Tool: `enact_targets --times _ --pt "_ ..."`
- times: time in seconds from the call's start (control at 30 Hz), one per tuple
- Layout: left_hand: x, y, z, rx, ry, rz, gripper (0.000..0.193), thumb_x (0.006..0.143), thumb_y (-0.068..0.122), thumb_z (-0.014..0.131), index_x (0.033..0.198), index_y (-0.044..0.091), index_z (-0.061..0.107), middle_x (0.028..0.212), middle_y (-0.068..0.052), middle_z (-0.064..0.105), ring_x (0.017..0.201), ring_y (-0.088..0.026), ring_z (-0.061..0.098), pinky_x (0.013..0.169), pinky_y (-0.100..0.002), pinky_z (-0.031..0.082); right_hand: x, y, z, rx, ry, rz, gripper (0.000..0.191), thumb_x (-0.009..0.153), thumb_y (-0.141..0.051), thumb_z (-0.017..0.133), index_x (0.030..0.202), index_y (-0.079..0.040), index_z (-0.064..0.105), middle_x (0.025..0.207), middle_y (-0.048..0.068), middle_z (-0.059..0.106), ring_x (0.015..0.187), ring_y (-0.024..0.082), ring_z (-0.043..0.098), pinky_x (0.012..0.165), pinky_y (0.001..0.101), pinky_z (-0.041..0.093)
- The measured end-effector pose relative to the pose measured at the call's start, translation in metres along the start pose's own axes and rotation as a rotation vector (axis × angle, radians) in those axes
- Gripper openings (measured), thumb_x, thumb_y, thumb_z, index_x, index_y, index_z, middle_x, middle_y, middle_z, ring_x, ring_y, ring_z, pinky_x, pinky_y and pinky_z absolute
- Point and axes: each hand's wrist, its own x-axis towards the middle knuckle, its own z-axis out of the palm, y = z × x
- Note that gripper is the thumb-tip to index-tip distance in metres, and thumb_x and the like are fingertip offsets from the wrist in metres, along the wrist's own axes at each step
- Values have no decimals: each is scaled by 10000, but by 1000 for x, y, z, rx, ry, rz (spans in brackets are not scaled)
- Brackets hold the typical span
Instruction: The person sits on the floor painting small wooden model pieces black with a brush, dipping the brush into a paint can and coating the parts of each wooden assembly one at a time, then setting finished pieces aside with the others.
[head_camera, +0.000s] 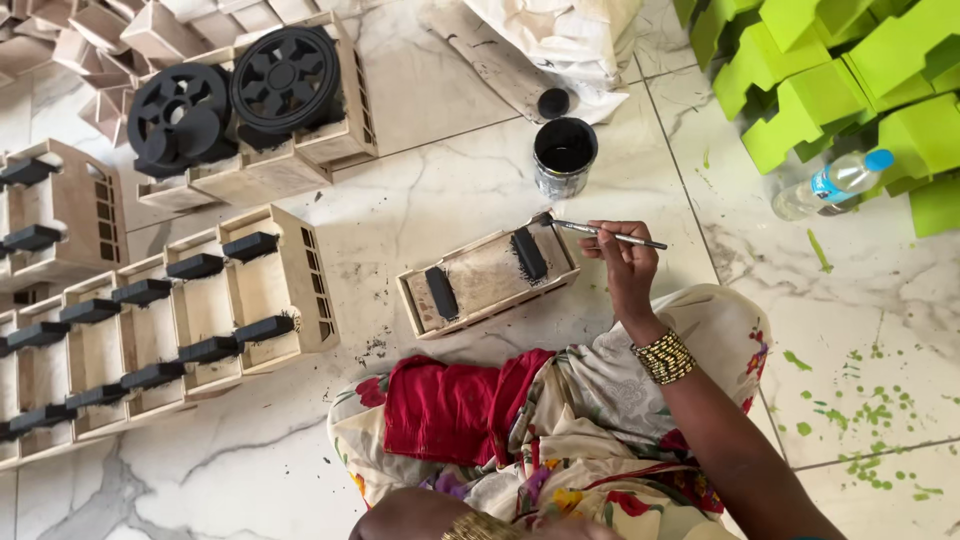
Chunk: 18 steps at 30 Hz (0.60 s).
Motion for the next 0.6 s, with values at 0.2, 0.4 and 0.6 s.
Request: enact_targets --times 0.2,0.4,0.6 --pt "26 -44 39 9 -70 -184 1030 711 363 795 1464 -15 203 1505 -237 233 1294 -332 444 1089 -442 410 -4 0 2 -52 9 -4 124 1069 -70 595 1150 -4 529 1175 202 703 908 216 752 803 332 655" --pt "-88 -115 -86 1483 758 -567 1202 677 207 885 1583 6 122 1661 -266 57 1536 -483 144 1243 -561 164 0 -2 -6 -28 24 -37 128 1085 -73 599 1167 -9 525 1198 207 696 925 219 746 822 325 651" --pt "-247 -103 -200 1172 1808 -772 916 1013 487 650 1631 11 170 1646 -239 284 1516 -400 320 1220 -517 286 -3 4 -5 -46 3 -10 131 1094 -85 602 1173 -11 529 1226 196 689 940 217 746 815 305 632"
